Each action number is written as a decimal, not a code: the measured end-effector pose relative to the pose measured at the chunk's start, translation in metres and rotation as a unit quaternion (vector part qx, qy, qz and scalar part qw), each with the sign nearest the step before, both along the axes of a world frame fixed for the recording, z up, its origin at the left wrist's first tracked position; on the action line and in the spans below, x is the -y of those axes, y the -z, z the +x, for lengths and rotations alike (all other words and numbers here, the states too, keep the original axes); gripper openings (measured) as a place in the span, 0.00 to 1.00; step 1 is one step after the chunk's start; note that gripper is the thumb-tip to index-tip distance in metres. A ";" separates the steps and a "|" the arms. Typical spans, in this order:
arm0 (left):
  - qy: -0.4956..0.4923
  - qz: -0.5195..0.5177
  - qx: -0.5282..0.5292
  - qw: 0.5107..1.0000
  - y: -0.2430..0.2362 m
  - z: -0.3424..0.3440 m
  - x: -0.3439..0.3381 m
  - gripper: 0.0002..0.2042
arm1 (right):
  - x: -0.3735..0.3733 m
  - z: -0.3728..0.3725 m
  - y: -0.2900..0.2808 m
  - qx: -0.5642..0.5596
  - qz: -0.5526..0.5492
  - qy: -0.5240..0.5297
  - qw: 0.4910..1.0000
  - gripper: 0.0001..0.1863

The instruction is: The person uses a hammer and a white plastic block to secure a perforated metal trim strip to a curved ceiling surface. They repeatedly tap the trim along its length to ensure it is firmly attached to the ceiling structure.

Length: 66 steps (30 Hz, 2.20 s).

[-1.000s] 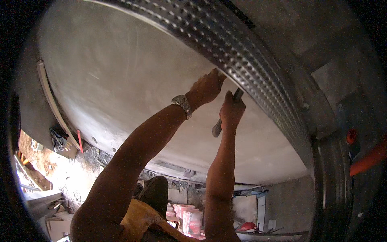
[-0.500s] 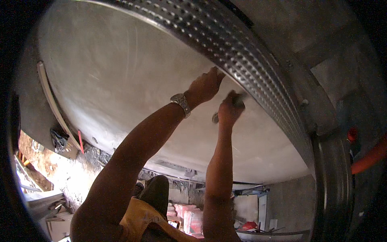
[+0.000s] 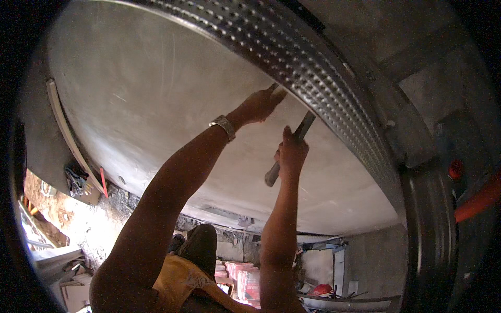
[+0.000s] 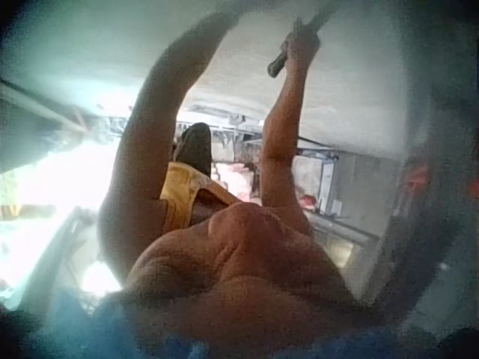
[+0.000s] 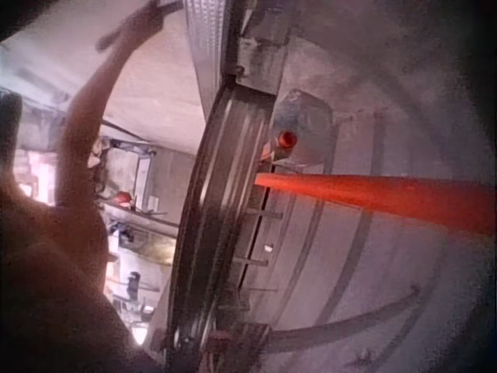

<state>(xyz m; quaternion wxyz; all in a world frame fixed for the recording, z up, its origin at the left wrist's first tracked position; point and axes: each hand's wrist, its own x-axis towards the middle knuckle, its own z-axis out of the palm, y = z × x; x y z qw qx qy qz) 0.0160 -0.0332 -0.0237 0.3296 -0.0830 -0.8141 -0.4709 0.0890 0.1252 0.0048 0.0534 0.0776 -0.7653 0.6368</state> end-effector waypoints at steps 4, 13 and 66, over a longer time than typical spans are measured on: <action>0.011 -0.038 -0.082 0.996 -0.015 0.019 -0.016 0.19 | -0.039 0.027 0.092 0.071 -0.040 0.004 0.997 0.20; 0.053 -0.088 -0.100 0.990 -0.019 0.036 -0.073 0.15 | -0.120 0.160 0.272 0.321 0.004 0.003 0.947 0.15; -0.208 -0.257 -0.124 0.935 0.032 0.061 0.045 0.11 | -0.127 0.285 0.426 0.489 0.079 -0.083 0.865 0.13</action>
